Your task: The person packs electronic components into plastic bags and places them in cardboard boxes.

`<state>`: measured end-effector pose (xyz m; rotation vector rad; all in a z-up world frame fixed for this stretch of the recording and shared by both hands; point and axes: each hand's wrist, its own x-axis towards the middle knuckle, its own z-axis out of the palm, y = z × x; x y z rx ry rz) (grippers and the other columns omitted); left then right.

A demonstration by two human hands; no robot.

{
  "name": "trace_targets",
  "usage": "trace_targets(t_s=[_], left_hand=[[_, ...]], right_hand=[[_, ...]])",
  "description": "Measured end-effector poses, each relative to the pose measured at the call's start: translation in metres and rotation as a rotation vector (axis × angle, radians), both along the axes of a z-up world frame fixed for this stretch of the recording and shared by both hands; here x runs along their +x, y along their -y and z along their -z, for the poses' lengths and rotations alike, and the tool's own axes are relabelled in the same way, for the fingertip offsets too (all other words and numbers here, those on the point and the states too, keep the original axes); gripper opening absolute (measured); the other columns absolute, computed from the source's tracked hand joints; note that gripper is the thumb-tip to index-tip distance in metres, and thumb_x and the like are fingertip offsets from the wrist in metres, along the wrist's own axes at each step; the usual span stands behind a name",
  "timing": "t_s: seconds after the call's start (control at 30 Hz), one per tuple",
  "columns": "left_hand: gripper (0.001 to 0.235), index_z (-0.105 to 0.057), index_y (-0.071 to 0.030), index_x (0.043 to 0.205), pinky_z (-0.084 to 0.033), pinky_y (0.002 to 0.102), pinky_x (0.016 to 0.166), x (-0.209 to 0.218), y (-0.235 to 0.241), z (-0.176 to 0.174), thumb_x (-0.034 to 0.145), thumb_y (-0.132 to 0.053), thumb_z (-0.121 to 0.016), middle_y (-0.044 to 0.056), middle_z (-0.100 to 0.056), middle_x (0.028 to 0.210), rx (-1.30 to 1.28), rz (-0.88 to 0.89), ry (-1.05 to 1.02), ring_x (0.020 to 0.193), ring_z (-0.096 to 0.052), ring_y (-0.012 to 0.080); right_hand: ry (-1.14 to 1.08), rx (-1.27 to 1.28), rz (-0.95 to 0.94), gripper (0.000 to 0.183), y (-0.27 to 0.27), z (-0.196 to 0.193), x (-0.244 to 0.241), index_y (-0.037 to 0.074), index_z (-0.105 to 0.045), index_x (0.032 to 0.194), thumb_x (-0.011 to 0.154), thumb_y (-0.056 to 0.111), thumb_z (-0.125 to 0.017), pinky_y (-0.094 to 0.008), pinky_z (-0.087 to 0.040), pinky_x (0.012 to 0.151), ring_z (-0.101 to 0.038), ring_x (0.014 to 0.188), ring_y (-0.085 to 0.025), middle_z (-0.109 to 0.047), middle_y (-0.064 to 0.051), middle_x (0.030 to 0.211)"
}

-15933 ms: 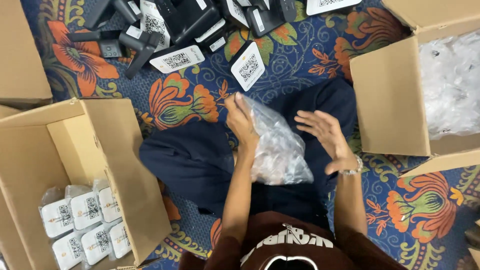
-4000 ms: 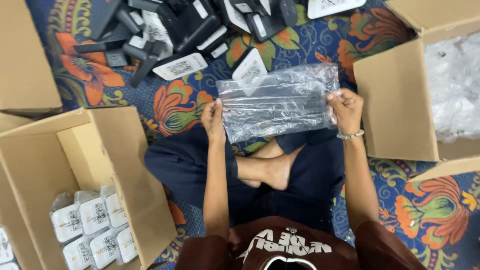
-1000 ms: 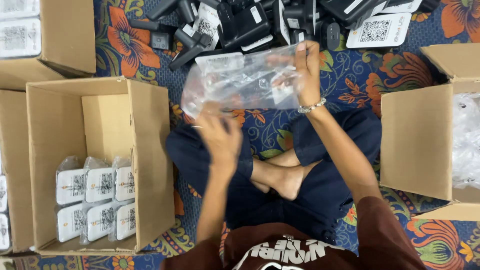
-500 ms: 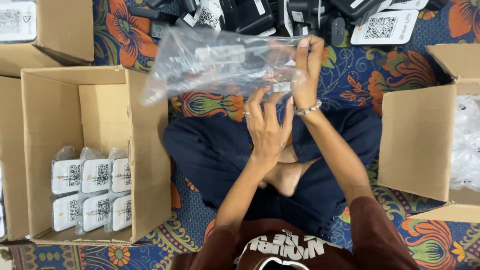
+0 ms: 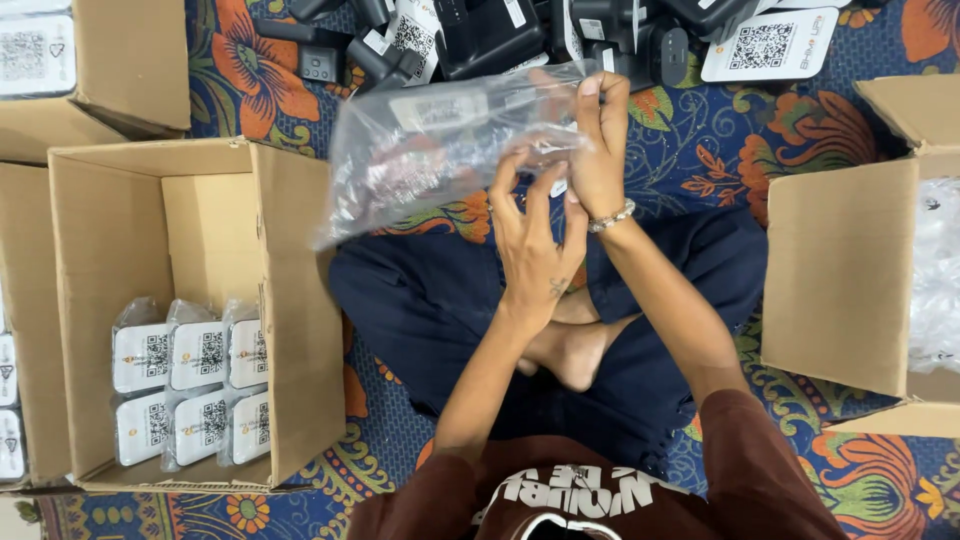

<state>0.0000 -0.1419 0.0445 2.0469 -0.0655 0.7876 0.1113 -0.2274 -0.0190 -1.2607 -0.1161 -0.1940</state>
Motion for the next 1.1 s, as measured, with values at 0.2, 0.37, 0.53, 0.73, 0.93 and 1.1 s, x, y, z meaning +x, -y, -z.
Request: trace_targets(t_s=[0.2, 0.37, 0.53, 0.73, 0.93, 1.1], left_hand=[[0.033, -0.060, -0.003, 0.124, -0.049, 0.049, 0.109, 0.009, -0.008, 0.002, 0.093, -0.005, -0.069, 0.020, -0.046, 0.142, 0.122, -0.060, 0.018, 0.136, -0.052, 0.0402], [0.022, -0.058, -0.001, 0.113, -0.056, 0.046, 0.099, 0.013, -0.014, -0.001, 0.094, -0.004, -0.069, 0.018, -0.054, 0.136, 0.216, -0.160, 0.063, 0.129, -0.061, 0.0418], [0.015, -0.058, 0.000, 0.103, -0.058, 0.040, 0.075, 0.005, -0.026, 0.011, 0.095, -0.001, -0.070, 0.015, -0.067, 0.124, 0.123, -0.175, -0.019, 0.093, -0.073, 0.0333], [0.018, -0.053, 0.001, 0.086, -0.058, 0.043, 0.070, -0.006, -0.032, 0.013, 0.088, -0.004, -0.070, 0.026, -0.059, 0.136, 0.065, -0.170, -0.128, 0.087, -0.070, 0.0387], [0.022, -0.054, 0.004, 0.076, -0.059, 0.045, 0.069, -0.024, -0.013, 0.035, 0.090, -0.009, -0.066, 0.031, -0.055, 0.141, 0.045, -0.150, -0.348, 0.080, -0.071, 0.0435], [0.018, -0.062, 0.003, 0.082, -0.061, 0.044, 0.075, -0.046, -0.018, 0.077, 0.088, -0.013, -0.068, 0.027, -0.060, 0.134, -0.072, -0.041, -0.411, 0.093, -0.071, 0.0395]], right_hand=[[-0.245, 0.270, -0.178, 0.021, -0.003, -0.033, -0.011, 0.008, -0.042, 0.116, 0.112, 0.029, -0.044, -0.034, -0.064, 0.066, -0.072, 0.091, -0.023, -0.062, -0.011, 0.111], [-0.264, 0.306, -0.293, 0.018, -0.008, -0.052, -0.013, 0.010, -0.039, 0.109, 0.109, 0.028, -0.041, -0.038, -0.066, 0.069, -0.077, 0.102, -0.029, -0.063, -0.017, 0.135], [-0.036, -0.008, -0.132, 0.016, -0.001, -0.002, 0.001, 0.008, -0.045, 0.116, 0.118, 0.024, -0.048, -0.020, -0.042, 0.074, -0.043, 0.083, -0.005, -0.064, -0.021, 0.142], [0.160, -0.062, -0.218, 0.009, -0.011, 0.004, 0.003, 0.009, -0.045, 0.116, 0.118, 0.017, -0.048, -0.021, -0.040, 0.087, -0.036, 0.088, -0.001, -0.045, -0.018, 0.167], [0.210, -0.030, -0.207, 0.007, -0.022, 0.024, 0.011, 0.011, -0.043, 0.117, 0.118, 0.016, -0.047, -0.018, -0.042, 0.081, -0.050, 0.107, -0.001, -0.030, -0.015, 0.175], [0.151, 0.131, -0.322, 0.013, -0.019, -0.007, 0.000, 0.014, -0.036, 0.120, 0.118, 0.025, -0.043, -0.042, -0.061, 0.097, -0.057, 0.142, -0.025, -0.013, -0.002, 0.174]])
